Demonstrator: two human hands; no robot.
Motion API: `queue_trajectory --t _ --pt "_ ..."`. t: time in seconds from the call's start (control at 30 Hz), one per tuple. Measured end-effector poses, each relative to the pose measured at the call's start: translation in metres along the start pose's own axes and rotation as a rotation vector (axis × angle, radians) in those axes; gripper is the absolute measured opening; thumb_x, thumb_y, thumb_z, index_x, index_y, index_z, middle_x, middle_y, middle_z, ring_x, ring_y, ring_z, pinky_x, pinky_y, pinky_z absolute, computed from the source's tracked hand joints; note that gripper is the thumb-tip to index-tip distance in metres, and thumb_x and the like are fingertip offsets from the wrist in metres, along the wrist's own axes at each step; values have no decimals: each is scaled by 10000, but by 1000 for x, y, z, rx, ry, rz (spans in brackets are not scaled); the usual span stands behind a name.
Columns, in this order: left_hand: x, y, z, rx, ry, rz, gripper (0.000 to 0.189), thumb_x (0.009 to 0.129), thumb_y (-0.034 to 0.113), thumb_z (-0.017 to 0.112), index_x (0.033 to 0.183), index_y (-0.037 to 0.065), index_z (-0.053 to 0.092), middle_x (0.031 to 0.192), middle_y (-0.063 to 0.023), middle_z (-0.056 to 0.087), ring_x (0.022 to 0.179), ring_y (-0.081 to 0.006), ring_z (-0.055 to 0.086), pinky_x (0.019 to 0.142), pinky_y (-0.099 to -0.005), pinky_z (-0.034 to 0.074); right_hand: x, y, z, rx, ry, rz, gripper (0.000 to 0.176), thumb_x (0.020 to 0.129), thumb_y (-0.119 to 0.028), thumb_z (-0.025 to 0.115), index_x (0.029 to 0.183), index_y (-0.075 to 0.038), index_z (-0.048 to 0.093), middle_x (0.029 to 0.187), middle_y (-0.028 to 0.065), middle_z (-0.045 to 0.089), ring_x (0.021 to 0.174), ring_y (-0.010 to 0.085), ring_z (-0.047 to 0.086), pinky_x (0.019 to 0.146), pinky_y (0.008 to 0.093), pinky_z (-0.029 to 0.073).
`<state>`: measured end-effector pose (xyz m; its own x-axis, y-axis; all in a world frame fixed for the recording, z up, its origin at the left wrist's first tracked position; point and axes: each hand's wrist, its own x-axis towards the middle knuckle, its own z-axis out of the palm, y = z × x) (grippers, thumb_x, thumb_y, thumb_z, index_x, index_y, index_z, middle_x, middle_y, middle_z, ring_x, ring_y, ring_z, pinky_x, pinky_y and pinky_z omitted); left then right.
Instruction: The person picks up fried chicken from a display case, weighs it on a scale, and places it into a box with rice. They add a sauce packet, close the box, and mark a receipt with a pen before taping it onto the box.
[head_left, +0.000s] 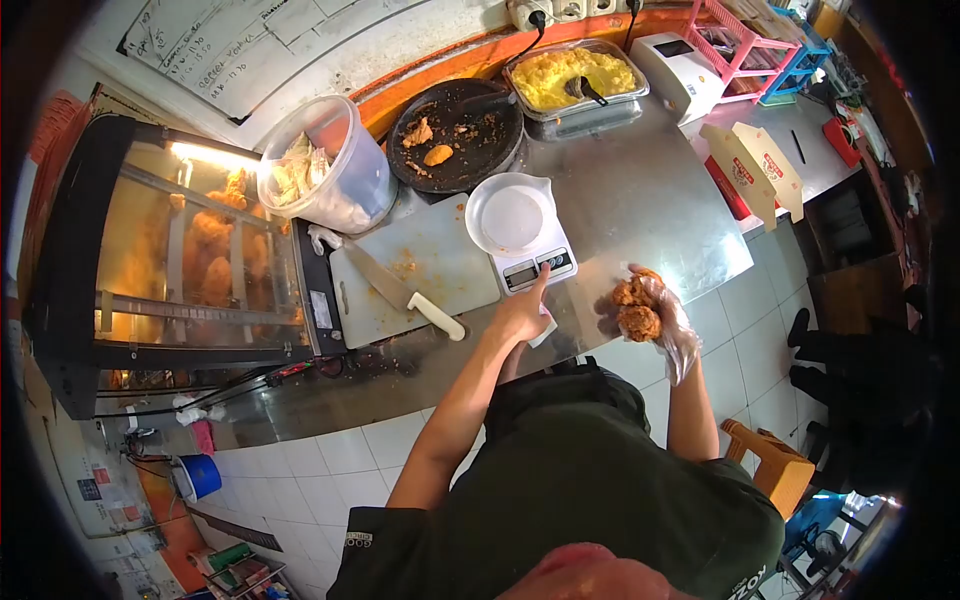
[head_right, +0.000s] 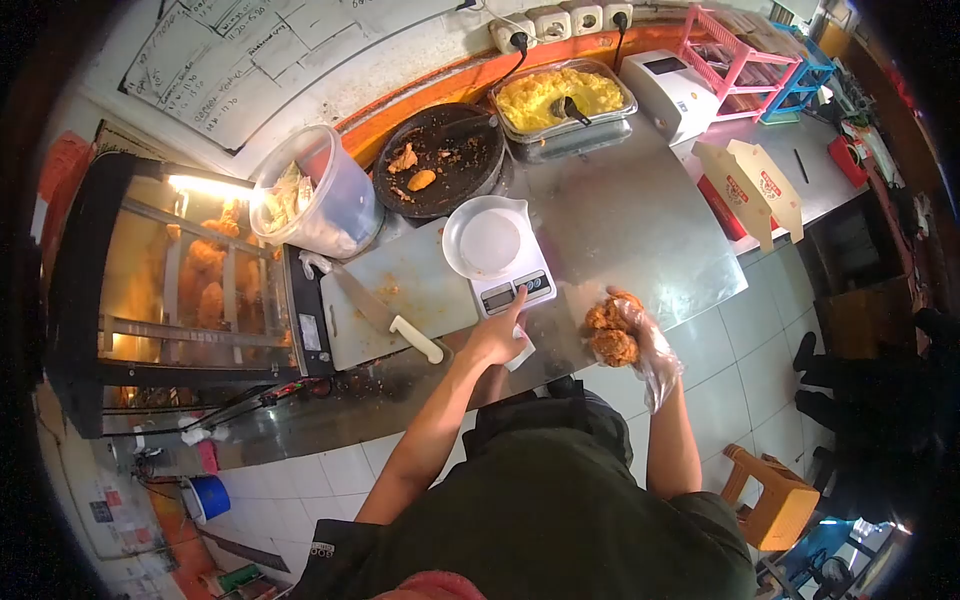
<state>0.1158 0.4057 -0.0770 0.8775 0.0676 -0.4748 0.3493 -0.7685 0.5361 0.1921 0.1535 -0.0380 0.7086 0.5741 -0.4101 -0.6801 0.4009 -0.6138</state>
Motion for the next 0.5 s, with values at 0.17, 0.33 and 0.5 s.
queue_trajectory --t 0.17,0.33,0.5 --pt "-4 13 -13 58 -61 -63 923 731 174 600 1501 176 91 1093 -256 616 1032 -389 596 881 -420 466 9 -9 -1 -50 -50 -34 540 905 -280 587 1333 -15 390 1120 184 582 997 284 618 837 392 546" --pt "2 7 -9 127 -109 -73 941 723 178 598 1504 186 73 1160 -222 599 1058 -355 592 884 -408 465 49 -43 56 -321 -168 -47 507 915 -305 577 1307 -16 439 1108 151 592 972 227 615 825 330 528" --pt "-17 -15 0 -195 -49 180 938 745 132 640 1500 141 84 1093 -205 629 966 -304 632 827 -404 486 126 -62 111 -886 -369 -49 456 877 -319 609 1201 -10 524 1075 115 618 950 215 627 811 323 509"
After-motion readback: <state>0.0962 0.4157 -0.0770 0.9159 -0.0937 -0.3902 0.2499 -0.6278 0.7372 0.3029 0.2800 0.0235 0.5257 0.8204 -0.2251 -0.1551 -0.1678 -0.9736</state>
